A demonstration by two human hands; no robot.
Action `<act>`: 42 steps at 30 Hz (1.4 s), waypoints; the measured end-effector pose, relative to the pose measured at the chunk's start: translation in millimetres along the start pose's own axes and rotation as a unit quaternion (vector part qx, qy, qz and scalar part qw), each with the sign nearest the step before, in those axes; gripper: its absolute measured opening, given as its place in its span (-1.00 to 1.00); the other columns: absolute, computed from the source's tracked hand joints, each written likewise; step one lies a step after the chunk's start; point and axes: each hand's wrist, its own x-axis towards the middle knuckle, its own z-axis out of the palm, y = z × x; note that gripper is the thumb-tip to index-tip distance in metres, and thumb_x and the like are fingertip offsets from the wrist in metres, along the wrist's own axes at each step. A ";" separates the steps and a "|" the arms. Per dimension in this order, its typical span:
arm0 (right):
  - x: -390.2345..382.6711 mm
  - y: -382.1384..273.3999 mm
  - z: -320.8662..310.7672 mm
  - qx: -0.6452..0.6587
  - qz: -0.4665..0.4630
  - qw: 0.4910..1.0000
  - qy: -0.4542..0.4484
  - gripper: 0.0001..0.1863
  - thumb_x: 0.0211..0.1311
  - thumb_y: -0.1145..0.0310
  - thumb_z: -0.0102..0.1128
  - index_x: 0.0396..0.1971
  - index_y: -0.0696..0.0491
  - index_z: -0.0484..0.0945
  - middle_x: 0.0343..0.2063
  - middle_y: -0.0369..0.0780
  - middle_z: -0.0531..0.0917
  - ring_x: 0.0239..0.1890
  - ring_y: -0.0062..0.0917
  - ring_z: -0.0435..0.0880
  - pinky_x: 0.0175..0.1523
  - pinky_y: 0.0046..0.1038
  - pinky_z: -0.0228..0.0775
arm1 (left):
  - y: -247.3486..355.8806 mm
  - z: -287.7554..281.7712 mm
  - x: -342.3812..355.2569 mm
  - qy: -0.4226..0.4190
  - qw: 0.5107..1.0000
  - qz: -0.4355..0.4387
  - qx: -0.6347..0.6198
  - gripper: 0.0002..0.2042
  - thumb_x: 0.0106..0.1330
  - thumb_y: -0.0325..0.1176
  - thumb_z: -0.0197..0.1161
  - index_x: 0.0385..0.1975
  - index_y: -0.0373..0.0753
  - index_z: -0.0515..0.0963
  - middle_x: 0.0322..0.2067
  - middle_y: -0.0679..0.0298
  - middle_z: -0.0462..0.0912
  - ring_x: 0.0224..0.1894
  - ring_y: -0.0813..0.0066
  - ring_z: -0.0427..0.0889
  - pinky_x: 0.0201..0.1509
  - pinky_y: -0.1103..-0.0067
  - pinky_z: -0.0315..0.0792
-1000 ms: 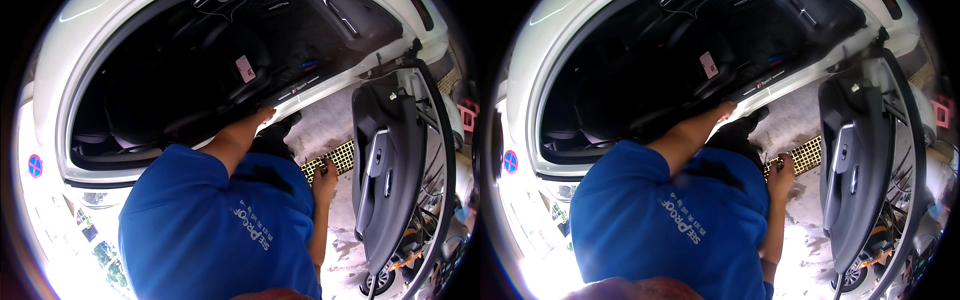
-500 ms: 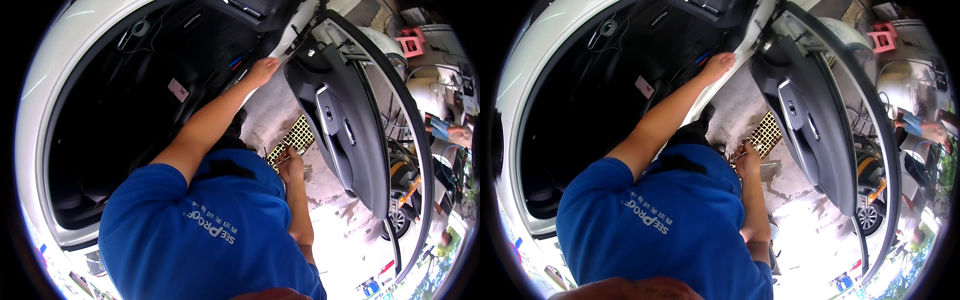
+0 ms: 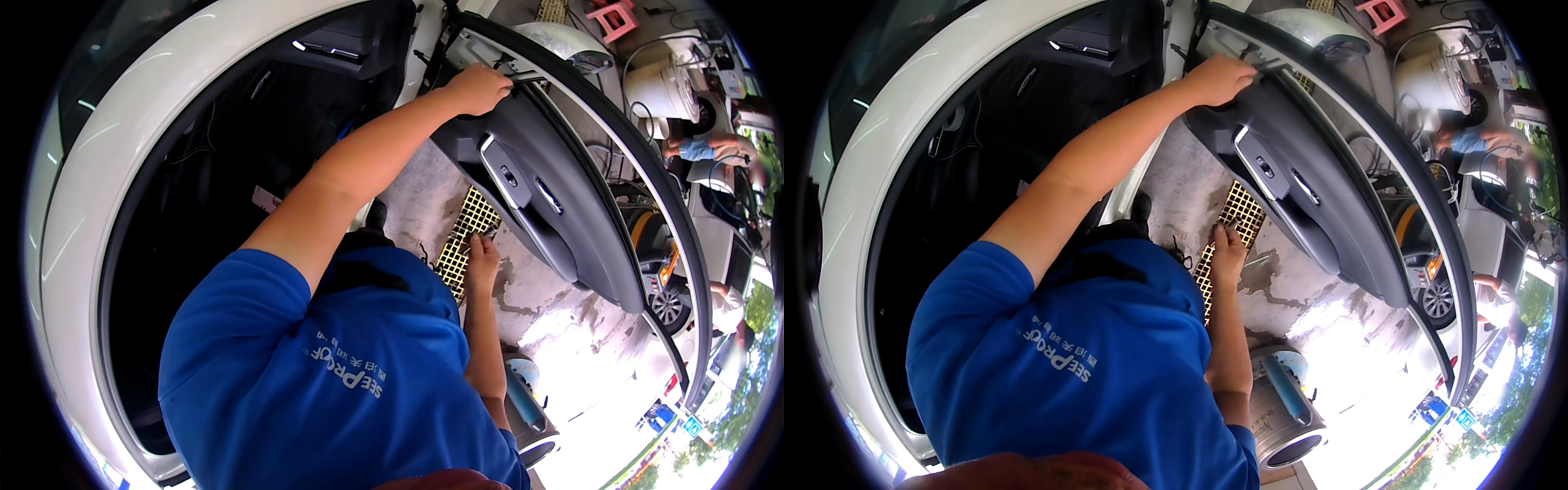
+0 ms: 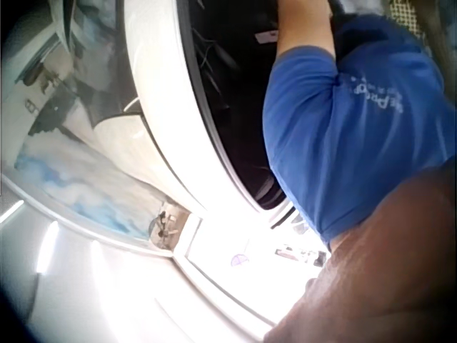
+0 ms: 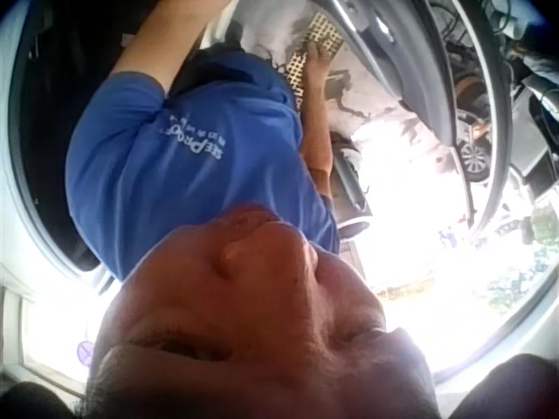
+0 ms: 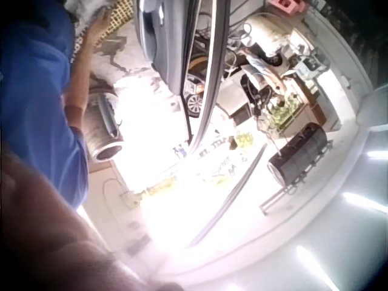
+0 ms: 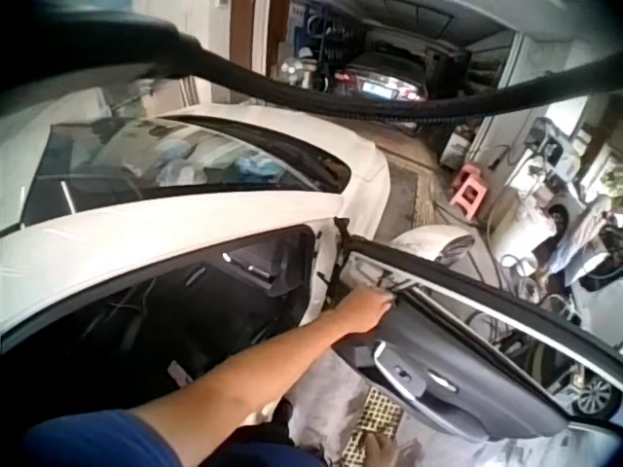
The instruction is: The person uses a screwdriver and a socket wrench to unscrew bolts from the inner frame of a car door, then pulls the upper trim piece away from the door frame.
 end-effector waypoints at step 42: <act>215.5 -196.3 14.0 -0.075 -0.318 0.945 0.024 -0.77 0.07 0.40 0.13 -0.24 0.09 0.60 -0.37 -0.04 0.64 -0.30 -0.18 0.64 -0.16 -0.38 0.45 | -70.4 50.5 80.4 -0.253 0.958 -0.123 -0.059 -0.77 0.32 -0.30 0.02 -0.26 -0.32 0.53 -0.38 0.17 0.61 -0.39 0.42 0.56 -0.33 0.50 0.43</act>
